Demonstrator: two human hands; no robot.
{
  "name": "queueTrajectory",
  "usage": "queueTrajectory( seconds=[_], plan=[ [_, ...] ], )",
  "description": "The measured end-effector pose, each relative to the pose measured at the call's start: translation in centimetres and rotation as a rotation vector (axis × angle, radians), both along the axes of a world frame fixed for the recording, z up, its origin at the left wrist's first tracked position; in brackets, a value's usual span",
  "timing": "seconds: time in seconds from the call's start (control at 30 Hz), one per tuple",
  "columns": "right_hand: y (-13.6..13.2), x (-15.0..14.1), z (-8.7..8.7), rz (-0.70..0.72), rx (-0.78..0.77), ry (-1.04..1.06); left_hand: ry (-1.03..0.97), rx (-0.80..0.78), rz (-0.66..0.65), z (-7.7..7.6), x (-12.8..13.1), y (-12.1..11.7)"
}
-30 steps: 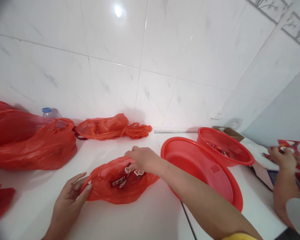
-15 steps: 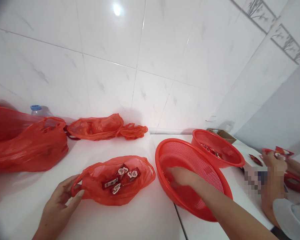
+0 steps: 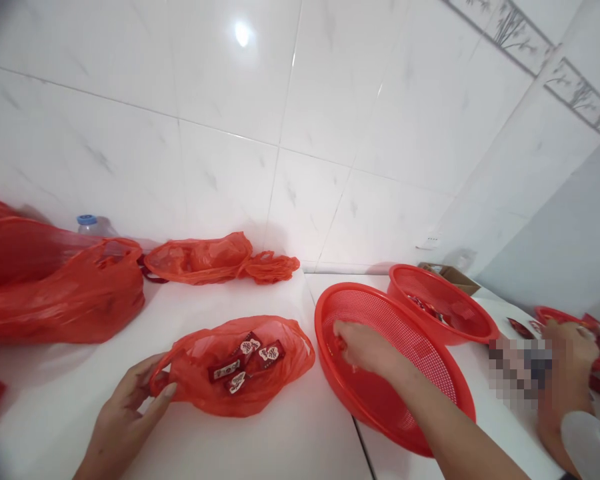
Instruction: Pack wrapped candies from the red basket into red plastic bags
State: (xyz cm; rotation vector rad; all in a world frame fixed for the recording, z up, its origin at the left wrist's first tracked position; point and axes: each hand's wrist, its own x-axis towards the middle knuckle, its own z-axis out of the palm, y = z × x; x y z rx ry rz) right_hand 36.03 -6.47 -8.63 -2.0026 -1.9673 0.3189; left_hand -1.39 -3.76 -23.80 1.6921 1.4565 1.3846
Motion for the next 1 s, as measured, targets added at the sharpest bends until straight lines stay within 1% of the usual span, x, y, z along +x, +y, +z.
queueTrajectory(
  seconds=[0.1,0.13,0.2,0.27,0.37,0.43,0.53,0.63,0.67,0.73,0.8,0.87,0.93,1.0],
  plan=[
    [0.1,-1.9,1.5,0.026,0.104,-0.139,0.0,0.013,-0.017,-0.1,0.0,0.0],
    [-0.1,-2.8,1.9,0.032,0.147,-0.14,0.0,0.015,-0.02,-0.1,0.0,0.0],
    [-0.6,-4.9,2.1,0.078,0.188,-0.065,0.004,0.021,-0.02,-0.2,0.0,0.0],
    [-0.8,-7.3,1.6,0.154,0.181,0.013,0.006,0.027,-0.022,-0.2,0.0,0.1],
    [-0.1,-10.3,-0.3,0.263,0.132,0.073,0.006,0.048,-0.026,-0.3,-0.1,0.1],
    [0.5,-11.7,-1.4,0.315,0.098,0.083,0.017,0.065,-0.025,-0.4,-0.2,0.0],
    [1.1,-12.6,-2.1,0.348,0.096,0.103,0.038,0.057,-0.028,-0.5,-0.3,0.0],
    [0.5,-12.0,-2.6,0.314,0.114,0.138,0.036,0.04,-0.045,-0.3,-0.2,0.0],
    [0.2,-11.6,-3.0,0.3,0.115,0.137,0.032,0.046,-0.053,-0.2,-0.1,0.0],
    [-0.6,-10.6,-4.4,0.274,0.135,0.101,0.023,0.069,-0.064,0.0,0.1,0.0],
    [-1.3,-9.5,-6.5,0.23,0.213,0.031,0.018,0.078,-0.065,0.2,0.3,0.0],
    [-2.0,-8.7,-8.7,0.174,0.327,-0.04,0.014,0.07,-0.065,0.1,0.3,-0.1],
    [-2.6,-8.5,-10.5,0.124,0.415,-0.06,0.01,0.054,-0.069,0.0,0.3,-0.1],
    [-3.2,-8.9,-11.9,0.061,0.441,-0.013,0.008,0.028,-0.077,-0.1,0.2,-0.2]
  ],
)
